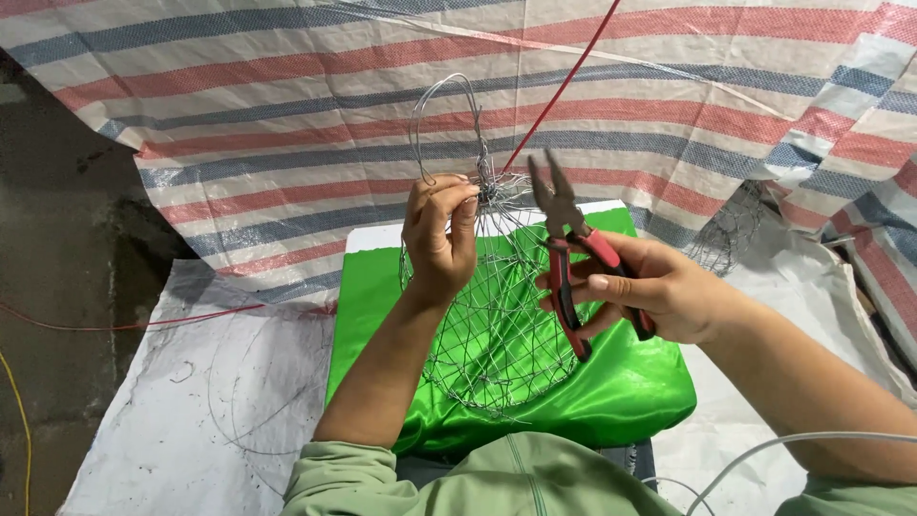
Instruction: Using pliers to twist and cut metal wire to form a decorative or functional wire cage structure.
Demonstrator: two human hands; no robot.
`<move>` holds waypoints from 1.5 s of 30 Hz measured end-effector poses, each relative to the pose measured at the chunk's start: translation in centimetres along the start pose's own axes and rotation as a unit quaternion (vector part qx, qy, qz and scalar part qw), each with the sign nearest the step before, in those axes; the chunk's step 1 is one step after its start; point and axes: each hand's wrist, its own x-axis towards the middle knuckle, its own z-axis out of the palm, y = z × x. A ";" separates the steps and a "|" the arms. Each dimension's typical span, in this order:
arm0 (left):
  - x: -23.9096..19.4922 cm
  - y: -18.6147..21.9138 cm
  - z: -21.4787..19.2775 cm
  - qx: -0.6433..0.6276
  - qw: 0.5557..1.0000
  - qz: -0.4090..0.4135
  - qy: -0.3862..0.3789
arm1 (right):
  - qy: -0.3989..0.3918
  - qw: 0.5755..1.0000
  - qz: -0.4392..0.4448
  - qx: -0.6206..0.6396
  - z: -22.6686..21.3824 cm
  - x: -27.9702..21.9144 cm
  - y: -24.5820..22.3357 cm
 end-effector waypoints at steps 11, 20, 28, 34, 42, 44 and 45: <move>-0.1 0.6 0.4 -0.008 0.999 0.046 0.026 | -0.131 0.966 0.152 0.162 -2.3 0.3 3.5; 0.0 1.4 1.6 -0.021 0.998 0.052 0.038 | -0.131 0.975 0.145 0.110 -1.8 0.6 0.6; 0.1 1.4 1.6 0.049 0.991 0.111 0.064 | -0.116 0.984 0.134 -0.008 -0.9 1.0 -1.8; -0.2 1.7 1.4 0.059 0.988 0.112 0.083 | -0.101 0.984 0.143 -0.019 0.4 2.2 -3.3; 0.2 3.1 1.1 0.095 0.994 0.040 0.031 | -0.014 0.955 0.289 -0.071 0.2 1.4 -4.2; 0.6 3.2 1.4 0.086 0.995 0.045 0.035 | 0.017 0.953 0.289 -0.086 -0.3 1.3 -4.1; 0.7 3.2 1.4 0.077 0.995 0.050 0.035 | 0.048 0.951 0.289 -0.097 -0.6 1.3 -3.8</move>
